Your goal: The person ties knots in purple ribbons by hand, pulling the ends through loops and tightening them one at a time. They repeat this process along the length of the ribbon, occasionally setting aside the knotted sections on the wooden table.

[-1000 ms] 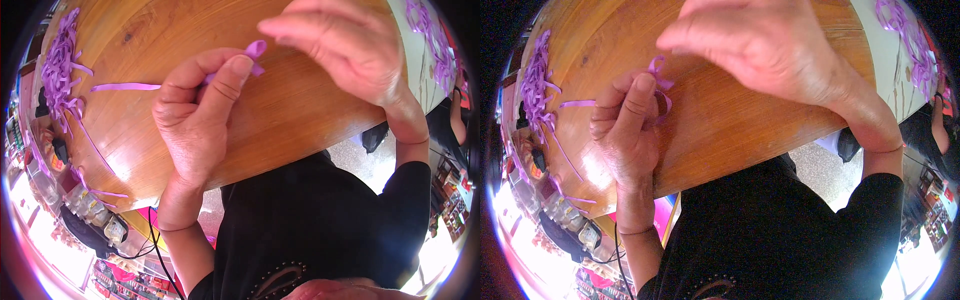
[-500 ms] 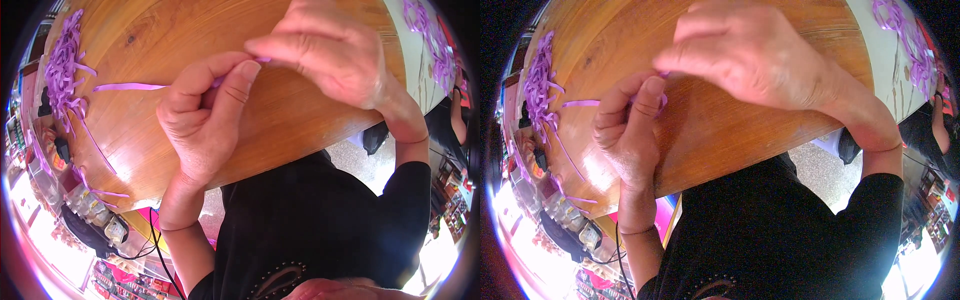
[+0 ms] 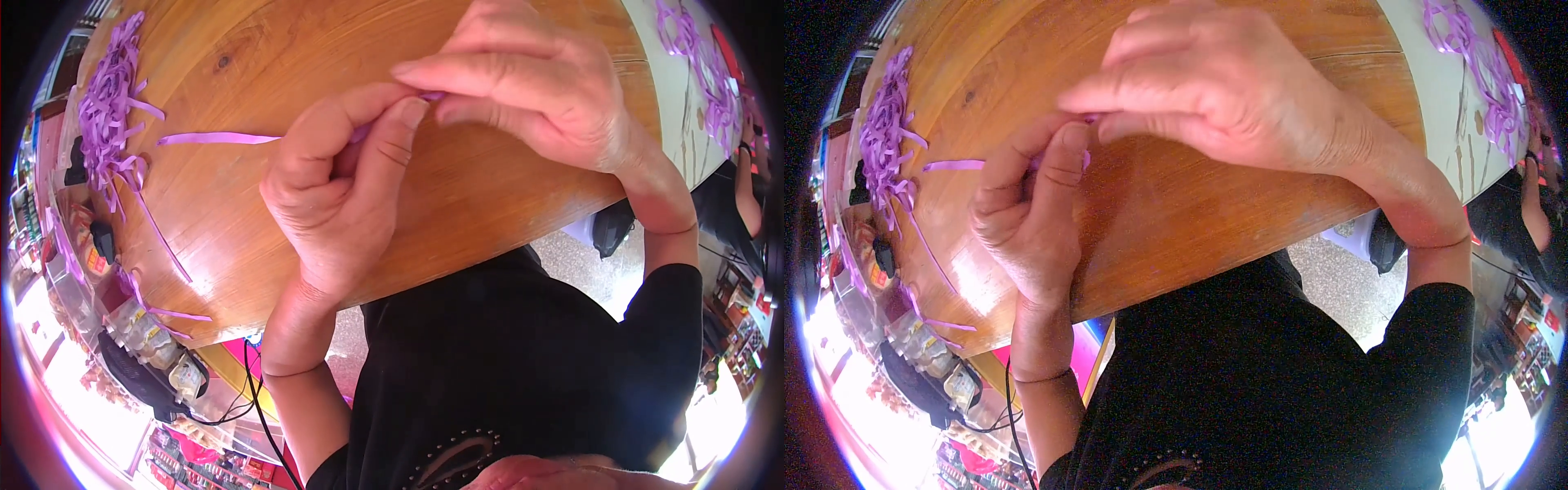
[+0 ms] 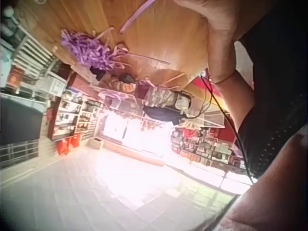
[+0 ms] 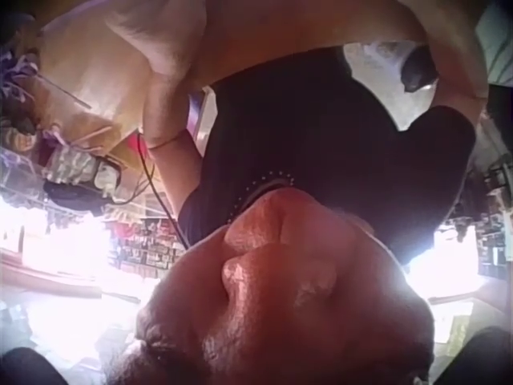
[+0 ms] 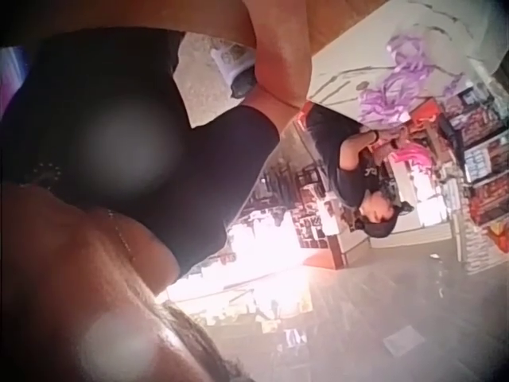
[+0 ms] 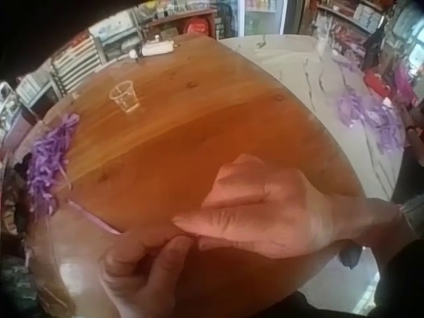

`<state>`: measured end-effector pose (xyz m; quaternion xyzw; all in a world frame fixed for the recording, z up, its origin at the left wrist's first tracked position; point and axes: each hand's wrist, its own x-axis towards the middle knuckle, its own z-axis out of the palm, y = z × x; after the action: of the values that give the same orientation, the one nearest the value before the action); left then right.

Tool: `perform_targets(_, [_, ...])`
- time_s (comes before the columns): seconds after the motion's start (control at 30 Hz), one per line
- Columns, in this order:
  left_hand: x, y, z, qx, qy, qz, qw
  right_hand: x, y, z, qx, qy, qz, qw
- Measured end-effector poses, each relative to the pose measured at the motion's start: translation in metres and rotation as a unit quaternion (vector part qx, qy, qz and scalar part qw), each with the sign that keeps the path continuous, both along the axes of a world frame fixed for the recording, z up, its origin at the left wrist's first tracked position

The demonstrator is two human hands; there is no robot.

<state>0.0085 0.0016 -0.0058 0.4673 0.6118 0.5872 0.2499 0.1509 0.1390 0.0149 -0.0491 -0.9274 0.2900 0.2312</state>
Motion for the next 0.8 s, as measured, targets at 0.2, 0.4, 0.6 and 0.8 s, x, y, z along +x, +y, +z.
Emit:
perform_targets(0.2, [-0.008, 0.000, 0.008, -0.047, -0.033, 0.007, 0.998, -0.019, 0.039, -0.042, 0.306, 0.387, 0.090, 0.865])
perform_targets(0.4, [-0.014, 0.003, 0.008, -0.043, 0.002, 0.058, 0.997, 0.005, -0.006, 0.013, -0.041, -0.048, -0.034, 0.997])
perform_targets(0.6, [-0.008, 0.012, 0.001, -0.058, -0.208, 0.012, 0.976, 0.000, -0.015, 0.004, -0.304, -0.030, 0.038, 0.952])
perform_targets(0.8, [0.001, 0.008, -0.009, 0.013, -0.218, -0.053, 0.974, -0.004, -0.020, 0.015, -0.262, -0.003, -0.050, 0.964])
